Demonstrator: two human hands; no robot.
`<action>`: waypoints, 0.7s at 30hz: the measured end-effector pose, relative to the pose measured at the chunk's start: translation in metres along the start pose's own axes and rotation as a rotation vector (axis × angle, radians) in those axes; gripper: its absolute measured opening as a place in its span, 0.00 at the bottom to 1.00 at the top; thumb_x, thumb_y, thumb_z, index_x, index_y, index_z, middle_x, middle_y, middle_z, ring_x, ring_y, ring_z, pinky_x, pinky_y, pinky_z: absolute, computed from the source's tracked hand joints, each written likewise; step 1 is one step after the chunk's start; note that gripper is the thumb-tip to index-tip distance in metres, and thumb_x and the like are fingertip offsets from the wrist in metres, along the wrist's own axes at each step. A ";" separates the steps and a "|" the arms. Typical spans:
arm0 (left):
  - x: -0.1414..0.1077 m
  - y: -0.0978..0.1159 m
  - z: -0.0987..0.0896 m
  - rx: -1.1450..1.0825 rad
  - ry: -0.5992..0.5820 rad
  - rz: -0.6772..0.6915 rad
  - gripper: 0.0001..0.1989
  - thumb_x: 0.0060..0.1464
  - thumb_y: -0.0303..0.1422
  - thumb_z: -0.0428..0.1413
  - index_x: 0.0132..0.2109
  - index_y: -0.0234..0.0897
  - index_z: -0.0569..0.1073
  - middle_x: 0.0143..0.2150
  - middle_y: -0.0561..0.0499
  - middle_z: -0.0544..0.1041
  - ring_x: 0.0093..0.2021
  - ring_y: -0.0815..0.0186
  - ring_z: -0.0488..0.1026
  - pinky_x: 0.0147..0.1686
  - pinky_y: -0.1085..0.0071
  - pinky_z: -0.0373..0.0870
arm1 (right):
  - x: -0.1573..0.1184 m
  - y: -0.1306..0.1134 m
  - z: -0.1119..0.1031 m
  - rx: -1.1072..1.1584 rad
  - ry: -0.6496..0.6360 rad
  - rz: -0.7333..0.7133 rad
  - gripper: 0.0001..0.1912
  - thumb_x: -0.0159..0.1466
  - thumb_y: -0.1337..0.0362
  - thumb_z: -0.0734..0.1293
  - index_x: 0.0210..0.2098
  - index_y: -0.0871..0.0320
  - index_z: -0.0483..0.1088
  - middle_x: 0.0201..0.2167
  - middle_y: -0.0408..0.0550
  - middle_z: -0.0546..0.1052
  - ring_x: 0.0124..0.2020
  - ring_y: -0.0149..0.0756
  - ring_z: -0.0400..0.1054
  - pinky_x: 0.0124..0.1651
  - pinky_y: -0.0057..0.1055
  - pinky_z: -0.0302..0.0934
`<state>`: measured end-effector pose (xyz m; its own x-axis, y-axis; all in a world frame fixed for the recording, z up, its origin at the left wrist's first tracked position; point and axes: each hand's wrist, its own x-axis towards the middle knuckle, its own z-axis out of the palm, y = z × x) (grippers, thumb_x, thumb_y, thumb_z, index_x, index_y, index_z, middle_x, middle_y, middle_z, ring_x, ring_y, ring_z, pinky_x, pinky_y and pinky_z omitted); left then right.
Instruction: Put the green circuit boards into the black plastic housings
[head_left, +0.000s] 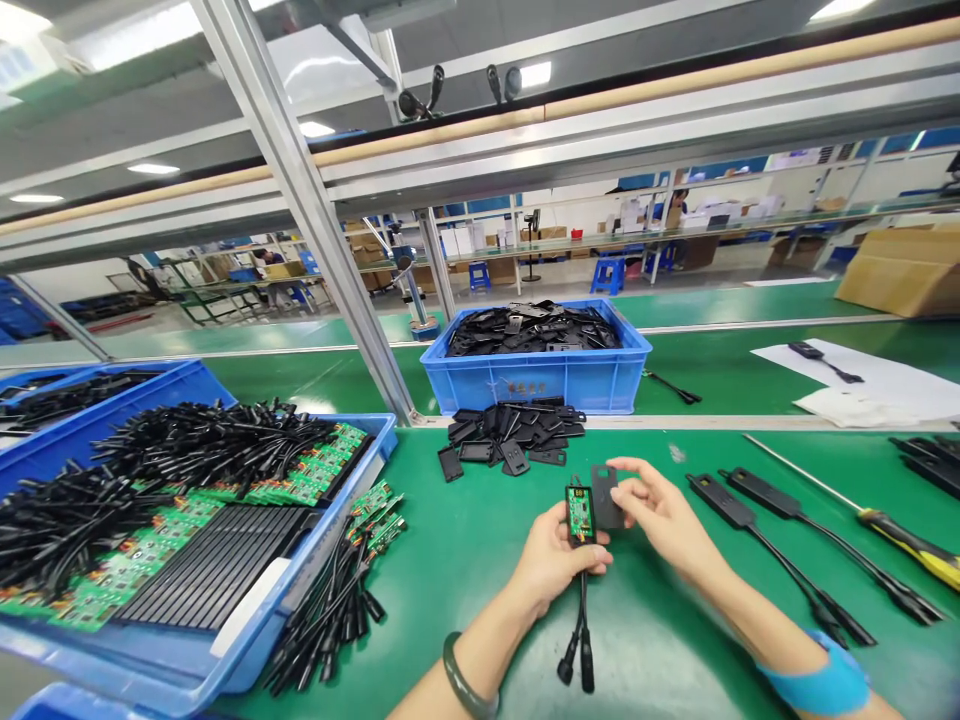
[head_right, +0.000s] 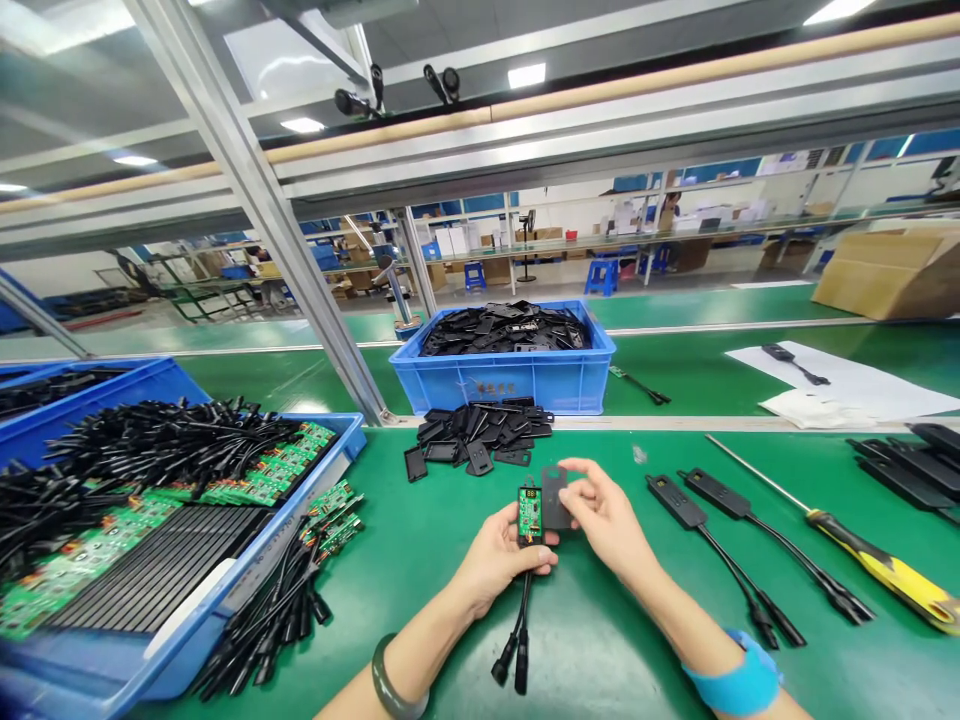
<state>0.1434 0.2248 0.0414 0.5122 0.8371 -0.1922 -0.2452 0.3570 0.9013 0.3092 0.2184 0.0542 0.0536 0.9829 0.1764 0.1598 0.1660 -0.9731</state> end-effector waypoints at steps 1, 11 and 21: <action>0.000 0.000 0.000 -0.010 -0.021 -0.002 0.33 0.28 0.33 0.71 0.45 0.30 0.69 0.35 0.46 0.77 0.29 0.68 0.75 0.31 0.73 0.71 | -0.005 0.001 0.004 0.026 -0.018 0.021 0.20 0.60 0.53 0.63 0.46 0.58 0.61 0.21 0.38 0.68 0.23 0.31 0.65 0.25 0.27 0.61; 0.002 -0.003 0.000 0.068 -0.049 0.005 0.32 0.30 0.31 0.70 0.46 0.31 0.70 0.36 0.46 0.77 0.33 0.66 0.73 0.29 0.74 0.70 | -0.015 0.005 0.011 0.032 -0.039 0.056 0.18 0.58 0.51 0.66 0.40 0.56 0.62 0.23 0.37 0.66 0.20 0.29 0.66 0.26 0.28 0.62; -0.001 -0.002 0.003 0.276 -0.074 0.036 0.23 0.42 0.31 0.62 0.48 0.34 0.70 0.36 0.47 0.75 0.31 0.69 0.74 0.26 0.77 0.70 | -0.012 0.008 0.009 0.052 -0.114 0.159 0.23 0.62 0.44 0.58 0.36 0.58 0.65 0.20 0.40 0.67 0.20 0.30 0.63 0.21 0.26 0.56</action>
<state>0.1458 0.2226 0.0411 0.5688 0.8107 -0.1386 -0.0365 0.1933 0.9805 0.3009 0.2087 0.0431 -0.0381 0.9993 0.0049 0.1067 0.0089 -0.9942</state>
